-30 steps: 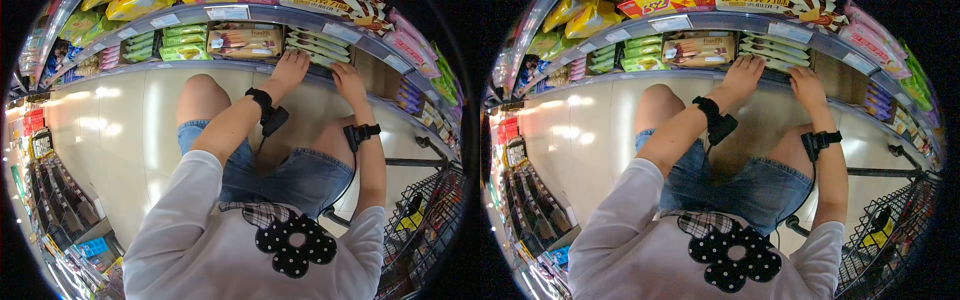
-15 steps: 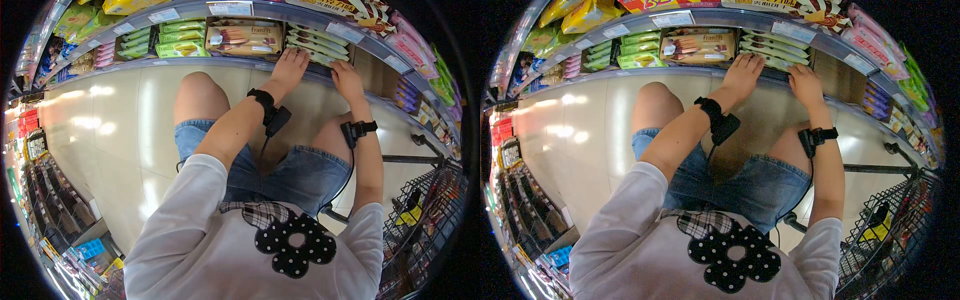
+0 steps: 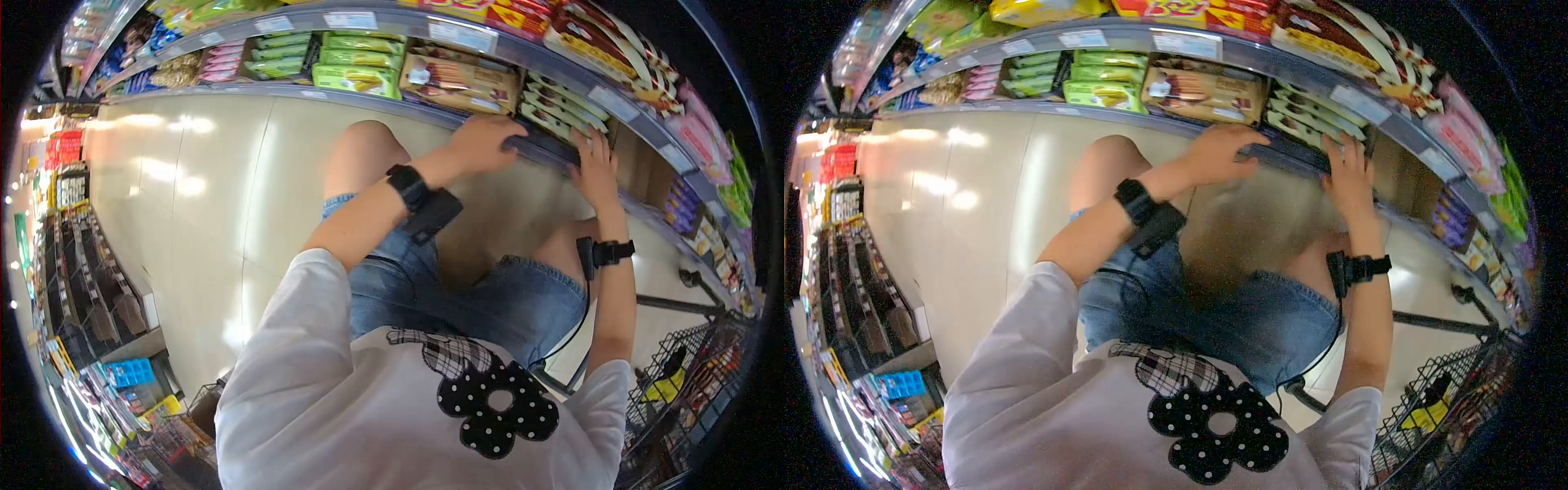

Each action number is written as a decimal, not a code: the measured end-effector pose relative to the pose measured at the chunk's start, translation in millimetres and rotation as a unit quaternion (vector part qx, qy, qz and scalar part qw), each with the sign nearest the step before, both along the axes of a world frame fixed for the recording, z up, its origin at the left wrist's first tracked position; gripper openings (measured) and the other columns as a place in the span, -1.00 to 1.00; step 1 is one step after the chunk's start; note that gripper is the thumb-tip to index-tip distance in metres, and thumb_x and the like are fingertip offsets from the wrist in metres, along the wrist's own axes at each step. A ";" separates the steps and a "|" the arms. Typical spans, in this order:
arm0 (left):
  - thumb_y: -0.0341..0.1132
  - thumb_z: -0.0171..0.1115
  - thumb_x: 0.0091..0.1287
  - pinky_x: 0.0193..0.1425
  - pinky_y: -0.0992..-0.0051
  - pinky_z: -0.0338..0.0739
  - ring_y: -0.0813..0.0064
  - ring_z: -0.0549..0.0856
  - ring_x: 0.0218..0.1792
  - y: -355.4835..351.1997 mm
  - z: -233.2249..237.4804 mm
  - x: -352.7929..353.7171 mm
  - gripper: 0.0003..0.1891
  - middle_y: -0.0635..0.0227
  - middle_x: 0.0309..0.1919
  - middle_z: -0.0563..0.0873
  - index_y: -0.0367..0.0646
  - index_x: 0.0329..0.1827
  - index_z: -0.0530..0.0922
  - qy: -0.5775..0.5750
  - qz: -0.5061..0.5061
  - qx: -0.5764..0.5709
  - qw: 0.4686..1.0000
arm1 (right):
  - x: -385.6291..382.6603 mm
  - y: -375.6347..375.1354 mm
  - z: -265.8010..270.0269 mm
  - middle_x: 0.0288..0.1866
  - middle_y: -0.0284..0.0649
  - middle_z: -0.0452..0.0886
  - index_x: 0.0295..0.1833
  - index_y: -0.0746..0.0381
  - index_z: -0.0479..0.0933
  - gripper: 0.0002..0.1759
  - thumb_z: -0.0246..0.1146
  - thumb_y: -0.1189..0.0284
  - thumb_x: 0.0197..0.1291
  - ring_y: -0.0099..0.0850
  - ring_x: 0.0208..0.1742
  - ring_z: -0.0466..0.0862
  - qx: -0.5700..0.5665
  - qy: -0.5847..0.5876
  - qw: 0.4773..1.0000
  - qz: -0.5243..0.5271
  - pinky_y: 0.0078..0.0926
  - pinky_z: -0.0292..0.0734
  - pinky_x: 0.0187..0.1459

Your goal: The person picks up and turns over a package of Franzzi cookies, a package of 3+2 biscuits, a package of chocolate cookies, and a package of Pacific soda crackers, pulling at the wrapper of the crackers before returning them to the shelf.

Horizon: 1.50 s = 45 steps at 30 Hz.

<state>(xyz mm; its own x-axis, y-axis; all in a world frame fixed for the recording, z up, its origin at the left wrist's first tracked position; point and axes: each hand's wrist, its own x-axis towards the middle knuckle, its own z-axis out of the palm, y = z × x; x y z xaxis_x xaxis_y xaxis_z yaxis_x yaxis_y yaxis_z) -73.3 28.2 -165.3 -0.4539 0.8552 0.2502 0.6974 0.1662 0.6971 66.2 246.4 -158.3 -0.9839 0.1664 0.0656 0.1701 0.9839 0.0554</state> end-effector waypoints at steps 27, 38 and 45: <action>-0.46 0.13 0.02 0.26 -0.04 -0.04 0.28 0.15 0.30 -224.9 -43.3 -205.2 -0.53 0.47 0.22 0.29 0.09 0.05 0.36 0.271 0.262 -0.345 0.859 | -241.6 -282.8 -65.6 0.02 -0.07 0.40 0.13 0.36 0.27 -0.51 0.01 0.53 -0.01 -0.33 0.11 0.40 -0.002 0.072 0.997 0.011 -0.38 -0.01 0.24; -0.34 0.34 -0.09 0.18 -0.01 0.05 0.41 0.52 -0.05 -246.6 -32.6 -197.9 -0.50 0.52 -0.17 0.57 0.23 -0.02 0.46 0.279 0.285 -0.227 0.889 | -229.8 -270.6 -44.3 -0.20 -0.20 0.47 -0.23 0.16 0.45 -0.80 0.11 0.51 -0.05 -0.33 -0.09 0.49 -0.155 0.150 0.975 0.060 -0.32 0.18 0.09; -0.51 0.34 -0.15 0.02 0.35 0.36 0.32 0.52 -0.14 -251.3 25.6 -145.6 -0.64 0.31 -0.24 0.54 -0.04 -0.20 0.59 0.126 0.234 -0.001 0.964 | -157.8 -257.3 -14.8 -0.22 -0.17 0.46 -0.22 0.18 0.45 -0.68 0.27 0.56 -0.20 -0.15 -0.12 0.48 -0.523 0.274 0.802 0.091 -0.24 0.35 -0.06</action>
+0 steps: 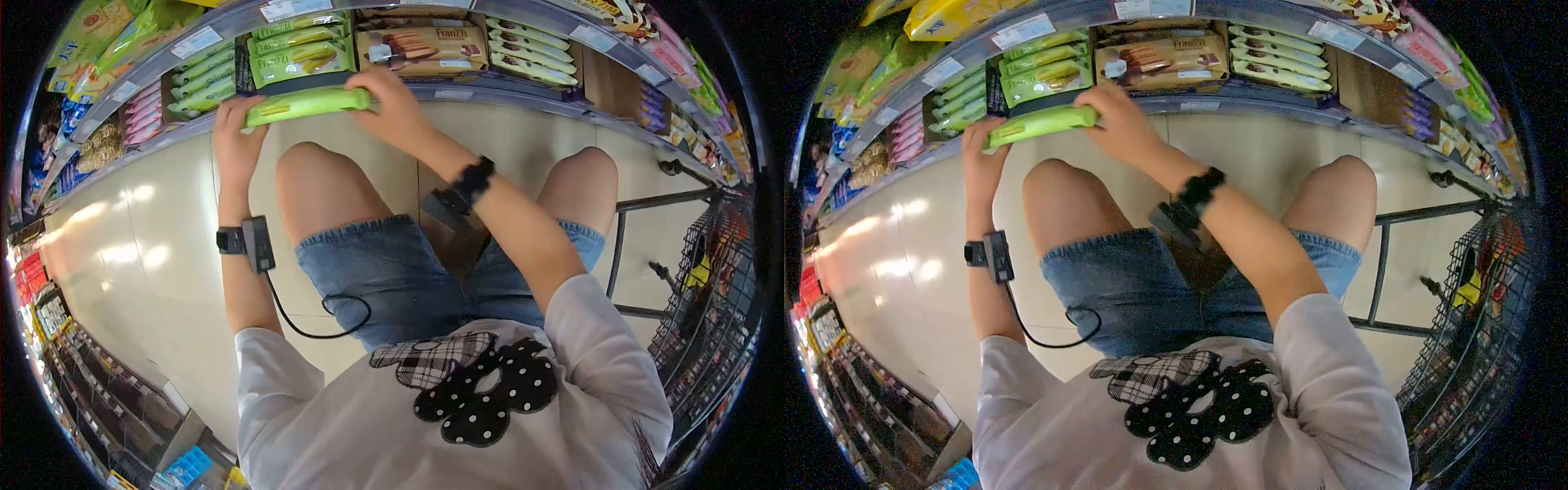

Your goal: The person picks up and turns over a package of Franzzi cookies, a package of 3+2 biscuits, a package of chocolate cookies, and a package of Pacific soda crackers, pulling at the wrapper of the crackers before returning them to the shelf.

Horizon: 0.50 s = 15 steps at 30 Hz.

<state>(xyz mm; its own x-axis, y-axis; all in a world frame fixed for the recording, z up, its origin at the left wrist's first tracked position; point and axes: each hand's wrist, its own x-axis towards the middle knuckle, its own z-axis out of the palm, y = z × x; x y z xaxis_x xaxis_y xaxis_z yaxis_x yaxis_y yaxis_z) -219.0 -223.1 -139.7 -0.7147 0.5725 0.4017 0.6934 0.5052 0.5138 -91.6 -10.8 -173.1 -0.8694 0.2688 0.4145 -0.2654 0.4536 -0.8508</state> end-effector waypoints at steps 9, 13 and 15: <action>-0.59 0.30 -0.17 -0.02 0.45 0.43 0.36 0.54 -0.11 68.8 87.7 98.2 -0.67 0.32 -0.23 0.50 -0.14 -0.27 0.59 -0.096 -0.111 0.143 0.979 | 112.2 87.3 91.6 -0.01 -0.13 0.45 -0.10 0.28 0.42 -0.56 0.24 0.78 -0.19 -0.30 0.06 0.46 -0.101 0.018 0.994 0.038 -0.42 0.39 0.07; -0.61 0.28 -0.18 -0.03 0.46 0.43 0.37 0.55 -0.11 92.4 110.9 120.3 -0.67 0.34 -0.23 0.48 -0.14 -0.27 0.60 -0.068 -0.146 0.178 0.971 | 137.6 105.8 111.1 -0.02 -0.16 0.44 -0.14 0.28 0.46 -0.56 0.20 0.81 -0.25 -0.34 0.06 0.44 -0.108 0.074 0.991 0.020 -0.45 0.37 0.07; -0.62 0.27 -0.19 -0.03 0.46 0.43 0.38 0.54 -0.11 99.3 120.3 125.3 -0.65 0.34 -0.24 0.48 -0.12 -0.27 0.60 -0.039 -0.156 0.170 0.972 | 143.6 115.2 116.8 -0.01 -0.16 0.44 -0.14 0.28 0.46 -0.56 0.21 0.81 -0.25 -0.34 0.06 0.44 -0.115 0.084 0.989 0.027 -0.45 0.36 0.07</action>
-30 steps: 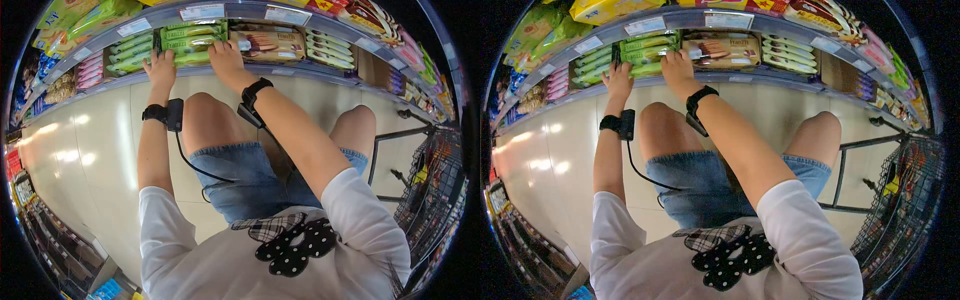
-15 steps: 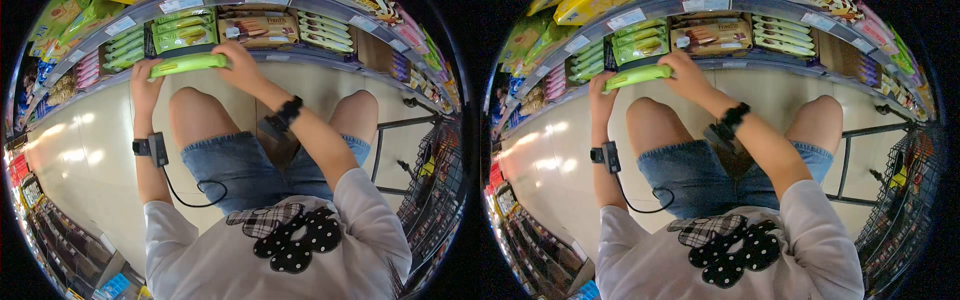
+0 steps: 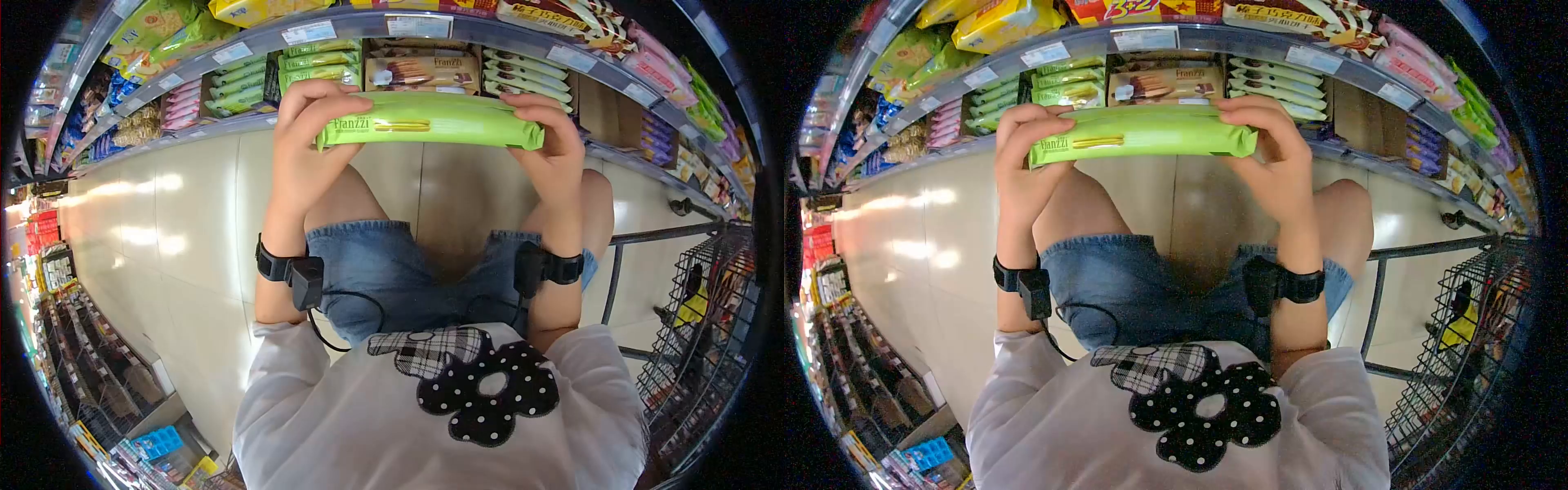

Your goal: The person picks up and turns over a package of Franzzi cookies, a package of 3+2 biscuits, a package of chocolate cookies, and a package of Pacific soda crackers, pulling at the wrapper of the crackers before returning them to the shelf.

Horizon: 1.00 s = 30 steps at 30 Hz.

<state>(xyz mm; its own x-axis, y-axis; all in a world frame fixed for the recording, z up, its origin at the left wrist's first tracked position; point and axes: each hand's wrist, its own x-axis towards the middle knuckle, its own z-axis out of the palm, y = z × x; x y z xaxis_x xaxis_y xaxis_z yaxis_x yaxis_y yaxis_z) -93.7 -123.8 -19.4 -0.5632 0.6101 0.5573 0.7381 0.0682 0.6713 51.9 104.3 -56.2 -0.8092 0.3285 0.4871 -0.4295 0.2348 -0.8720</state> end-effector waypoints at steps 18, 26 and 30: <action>-0.35 0.24 0.13 0.08 0.31 0.42 0.19 0.50 0.03 119.2 -28.4 11.7 -0.41 0.14 0.06 0.43 -0.10 0.19 0.14 -0.319 0.040 0.192 0.927 | 22.8 26.9 13.6 -0.09 -0.17 0.43 -0.17 0.28 0.45 -0.54 0.35 0.74 -0.31 -0.37 -0.06 0.48 -0.021 0.073 0.970 -0.229 -0.50 0.44 -0.07; -0.09 0.00 0.23 0.11 0.37 0.37 0.25 0.42 0.11 109.8 -26.9 52.5 -0.37 0.11 0.15 0.35 -0.16 0.30 0.04 -0.659 -0.220 0.129 0.708 | 2.8 -19.9 -8.2 -0.13 -0.18 0.46 -0.09 0.20 0.48 -0.50 0.39 0.52 -0.30 -0.29 -0.08 0.46 0.280 0.071 0.944 -0.156 -0.37 0.37 -0.07; -0.44 0.12 0.07 0.20 0.52 0.22 0.38 0.32 0.18 91.9 -31.2 31.9 -0.28 0.18 0.19 0.30 -0.23 0.33 0.02 -0.488 -0.294 -0.056 0.820 | 23.2 7.9 -3.8 0.01 -0.15 0.41 0.07 0.21 0.40 -0.40 0.35 0.40 -0.21 -0.27 -0.02 0.44 0.129 0.030 0.987 -0.087 -0.38 0.35 -0.01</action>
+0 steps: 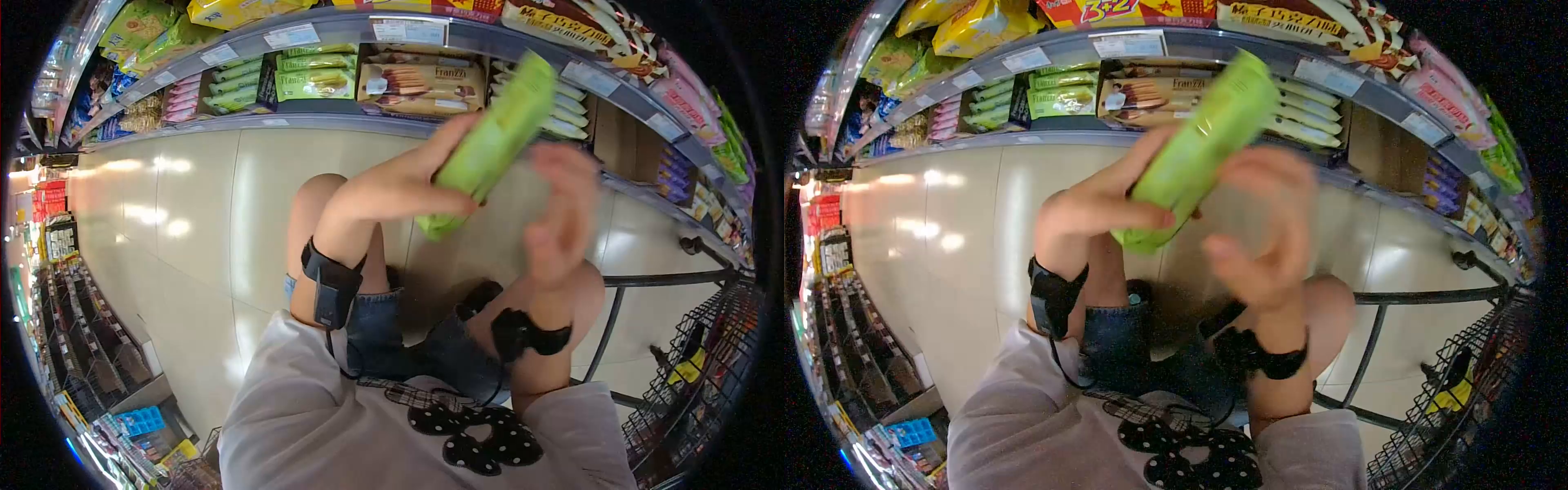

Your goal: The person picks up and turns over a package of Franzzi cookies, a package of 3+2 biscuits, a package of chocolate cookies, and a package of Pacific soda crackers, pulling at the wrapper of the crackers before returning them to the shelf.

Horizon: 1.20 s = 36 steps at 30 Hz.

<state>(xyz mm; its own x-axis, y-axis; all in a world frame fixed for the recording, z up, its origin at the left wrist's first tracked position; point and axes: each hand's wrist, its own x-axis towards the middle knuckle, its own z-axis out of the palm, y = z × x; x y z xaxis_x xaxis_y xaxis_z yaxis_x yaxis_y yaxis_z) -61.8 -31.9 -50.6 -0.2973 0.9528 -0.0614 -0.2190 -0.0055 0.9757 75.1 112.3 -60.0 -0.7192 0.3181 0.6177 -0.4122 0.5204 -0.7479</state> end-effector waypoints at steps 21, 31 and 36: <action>-0.33 0.09 -0.02 0.25 0.36 0.17 0.27 0.34 0.20 -5.9 0.9 -14.3 -0.34 0.06 0.18 0.34 -0.40 0.21 0.22 0.036 -0.135 0.060 0.988 | 6.0 41.9 -3.1 -0.47 -0.35 0.44 -0.34 0.23 0.43 -0.70 0.12 0.19 0.18 -0.56 -0.40 0.48 -0.454 -0.213 0.848 -0.170 -0.61 0.37 -0.34; -0.28 0.05 -0.05 0.23 0.34 0.19 0.19 0.36 0.17 -3.8 -4.9 -14.3 -0.34 -0.04 0.14 0.36 -0.45 0.16 0.25 -0.007 -0.120 0.105 0.987 | 14.1 48.3 -5.2 -0.43 -0.31 0.49 -0.32 0.23 0.46 -0.65 0.04 0.14 0.24 -0.53 -0.38 0.50 -0.458 -0.192 0.856 -0.143 -0.57 0.38 -0.31; -0.24 0.01 0.01 0.21 0.46 0.17 0.41 0.36 0.13 -3.1 -4.0 -15.2 -0.40 0.21 0.12 0.39 -0.32 0.17 0.29 -0.045 -0.130 0.105 0.985 | 14.7 49.7 -3.7 -0.41 -0.31 0.49 -0.32 0.24 0.46 -0.57 -0.03 0.07 0.26 -0.53 -0.36 0.50 -0.458 -0.193 0.860 -0.116 -0.56 0.38 -0.29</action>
<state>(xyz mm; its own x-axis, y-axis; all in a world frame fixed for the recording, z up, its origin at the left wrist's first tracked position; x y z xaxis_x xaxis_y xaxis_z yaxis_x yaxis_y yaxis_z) -76.9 -34.9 -54.6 -0.0435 0.9904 0.1309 -0.3255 -0.1379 0.9354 89.8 162.0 -63.7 -0.6668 0.7062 -0.2381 -0.0060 -0.3245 -0.9459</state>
